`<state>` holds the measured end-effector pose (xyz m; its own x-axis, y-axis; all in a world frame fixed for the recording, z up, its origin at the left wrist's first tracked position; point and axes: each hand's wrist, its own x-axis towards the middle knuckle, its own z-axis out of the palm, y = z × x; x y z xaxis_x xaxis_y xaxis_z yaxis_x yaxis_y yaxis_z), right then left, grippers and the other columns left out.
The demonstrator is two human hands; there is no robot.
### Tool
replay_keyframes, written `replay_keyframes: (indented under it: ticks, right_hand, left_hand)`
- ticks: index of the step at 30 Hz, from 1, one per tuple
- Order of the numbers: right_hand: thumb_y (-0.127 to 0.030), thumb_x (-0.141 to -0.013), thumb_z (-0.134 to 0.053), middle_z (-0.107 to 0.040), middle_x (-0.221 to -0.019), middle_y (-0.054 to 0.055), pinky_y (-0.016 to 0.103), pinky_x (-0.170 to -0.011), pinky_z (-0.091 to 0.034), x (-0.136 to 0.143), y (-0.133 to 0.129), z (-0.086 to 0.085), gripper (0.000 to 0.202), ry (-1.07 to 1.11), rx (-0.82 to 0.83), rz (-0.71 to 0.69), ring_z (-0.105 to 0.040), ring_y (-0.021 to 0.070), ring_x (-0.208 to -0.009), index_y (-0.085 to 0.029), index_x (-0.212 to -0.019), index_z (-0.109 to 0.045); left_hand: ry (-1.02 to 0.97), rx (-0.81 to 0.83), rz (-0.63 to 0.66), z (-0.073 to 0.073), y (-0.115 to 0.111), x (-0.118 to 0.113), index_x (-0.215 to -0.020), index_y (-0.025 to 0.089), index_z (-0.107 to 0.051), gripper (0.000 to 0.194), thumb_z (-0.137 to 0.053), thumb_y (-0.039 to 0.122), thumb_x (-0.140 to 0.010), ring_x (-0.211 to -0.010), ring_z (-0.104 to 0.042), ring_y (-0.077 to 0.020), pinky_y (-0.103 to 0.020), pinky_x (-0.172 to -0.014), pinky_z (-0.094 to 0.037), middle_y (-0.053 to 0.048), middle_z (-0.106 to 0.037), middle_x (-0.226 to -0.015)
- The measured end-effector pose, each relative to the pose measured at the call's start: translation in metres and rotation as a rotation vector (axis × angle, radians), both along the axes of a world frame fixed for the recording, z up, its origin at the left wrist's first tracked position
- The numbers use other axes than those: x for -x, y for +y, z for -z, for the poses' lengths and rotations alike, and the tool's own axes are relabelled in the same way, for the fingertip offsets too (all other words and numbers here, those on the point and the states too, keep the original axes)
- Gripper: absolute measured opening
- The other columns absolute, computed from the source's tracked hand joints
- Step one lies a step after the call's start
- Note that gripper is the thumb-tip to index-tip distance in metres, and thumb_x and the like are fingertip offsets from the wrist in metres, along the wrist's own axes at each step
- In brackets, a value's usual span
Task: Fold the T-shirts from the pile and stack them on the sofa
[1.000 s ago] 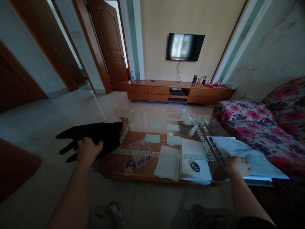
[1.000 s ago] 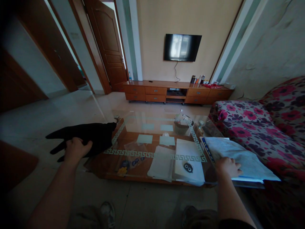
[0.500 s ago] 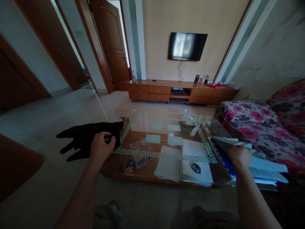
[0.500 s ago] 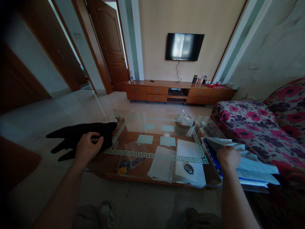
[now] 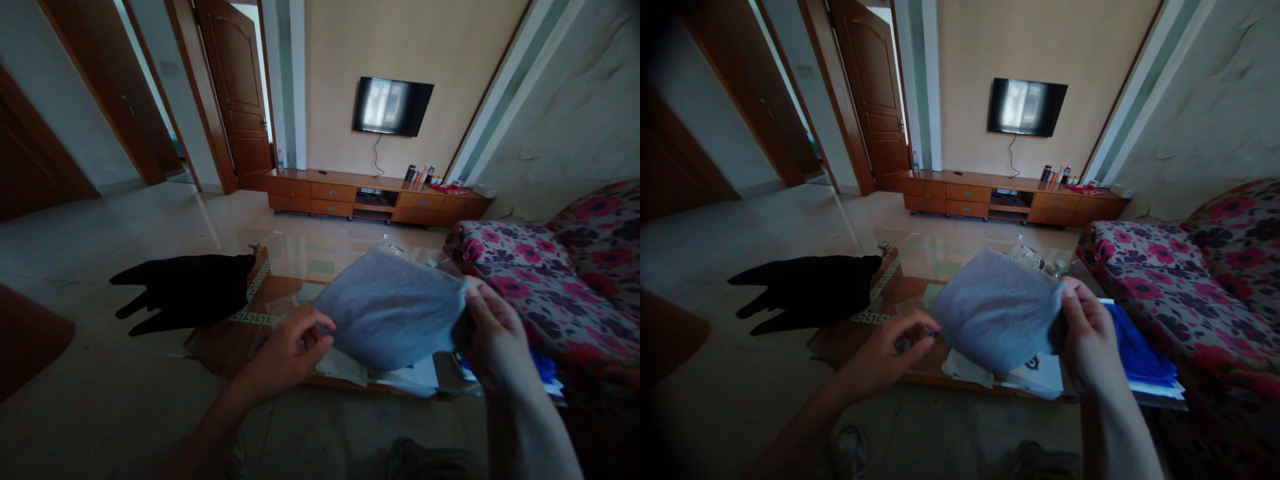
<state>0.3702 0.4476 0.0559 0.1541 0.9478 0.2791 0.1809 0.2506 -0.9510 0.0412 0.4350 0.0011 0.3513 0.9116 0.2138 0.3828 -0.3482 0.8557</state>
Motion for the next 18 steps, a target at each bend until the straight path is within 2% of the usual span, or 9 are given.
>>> replay_keyframes:
  ticks: [2, 4, 7, 8, 10, 12, 15, 18]
  right_hand:
    - [-0.055, -0.096, -0.057, -0.049, -0.075, -0.001, 0.027, -0.058, -0.039, 0.023, -0.003, 0.004, 0.030, 0.030, 0.128, -0.213, -0.045, 0.0152, -0.063, -0.025, -0.097, -0.055]
    - [-0.053, -0.097, -0.059, -0.047, -0.076, -0.001, 0.026, -0.059, -0.038, 0.045, -0.009, 0.006, 0.029, -0.026, 0.186, -0.383, -0.043, 0.0141, -0.066, -0.024, -0.095, -0.056]
    - [-0.050, -0.101, -0.054, -0.046, -0.078, -0.001, 0.025, -0.061, -0.037, 0.071, -0.018, 0.008, 0.028, -0.062, 0.194, -0.572, -0.041, 0.0132, -0.068, -0.023, -0.095, -0.057]
    - [-0.049, -0.102, -0.053, -0.046, -0.079, -0.001, 0.025, -0.061, -0.037, 0.077, -0.020, 0.010, 0.028, -0.065, 0.199, -0.621, -0.041, 0.0131, -0.069, -0.022, -0.095, -0.057]
    - [-0.048, -0.102, -0.053, -0.046, -0.080, -0.001, 0.025, -0.063, -0.037, 0.085, -0.021, 0.013, 0.028, -0.067, 0.200, -0.670, -0.042, 0.0131, -0.071, -0.022, -0.094, -0.058]
    - [-0.049, -0.102, -0.054, -0.047, -0.080, -0.001, 0.025, -0.064, -0.038, 0.091, -0.020, 0.018, 0.029, -0.052, 0.196, -0.661, -0.043, 0.0132, -0.072, -0.021, -0.093, -0.058]
    - [-0.051, -0.101, -0.053, -0.049, -0.080, -0.001, 0.026, -0.063, -0.039, 0.098, -0.018, 0.024, 0.029, 0.006, 0.212, -0.637, -0.044, 0.0136, -0.071, -0.022, -0.096, -0.057]
    - [-0.051, -0.101, -0.054, -0.051, -0.081, -0.001, 0.026, -0.065, -0.040, 0.104, -0.017, 0.029, 0.029, 0.027, 0.209, -0.637, -0.046, 0.0141, -0.072, -0.023, -0.096, -0.057]
  left_hand:
    - [0.010, 0.005, 0.047, -0.004, -0.011, -0.013, -0.123, 0.030, -0.062, 0.032, -0.066, 0.039, -0.092, -0.090, -0.063, -0.0179, -0.031, -0.075, -0.050, -0.004, -0.066, -0.111]
    - [0.024, 0.014, 0.046, -0.004, -0.016, -0.022, -0.125, 0.029, -0.060, 0.040, -0.070, 0.041, -0.089, -0.090, -0.061, -0.0184, -0.031, -0.075, -0.049, -0.005, -0.064, -0.113]
    - [0.071, 0.035, 0.115, -0.001, -0.014, -0.028, -0.100, 0.023, -0.064, 0.017, -0.061, 0.039, -0.096, -0.084, -0.058, -0.0165, -0.030, -0.074, -0.045, -0.002, -0.064, -0.097]
    - [0.083, 0.043, 0.152, 0.000, -0.012, -0.028, -0.091, 0.022, -0.062, 0.018, -0.056, 0.037, -0.098, -0.082, -0.058, -0.0158, -0.029, -0.074, -0.043, -0.001, -0.063, -0.091]
    - [0.092, 0.068, 0.178, 0.001, -0.009, -0.024, -0.083, 0.021, -0.059, 0.025, -0.049, 0.035, -0.101, -0.078, -0.056, -0.0149, -0.028, -0.071, -0.042, 0.000, -0.061, -0.083]
    - [0.079, 0.117, 0.171, 0.000, -0.007, -0.018, -0.087, 0.021, -0.059, 0.027, -0.045, 0.037, -0.103, -0.076, -0.056, -0.0148, -0.027, -0.068, -0.041, 0.000, -0.061, -0.082]
    - [0.091, 0.178, 0.219, -0.003, -0.010, -0.013, -0.100, 0.022, -0.062, 0.024, -0.050, 0.043, -0.100, -0.079, -0.058, -0.0162, -0.027, -0.069, -0.043, -0.002, -0.065, -0.090]
    - [0.129, 0.133, 0.272, -0.003, -0.013, -0.020, -0.100, 0.022, -0.064, 0.022, -0.053, 0.041, -0.099, -0.086, -0.060, -0.0188, -0.030, -0.076, -0.046, -0.004, -0.067, -0.095]
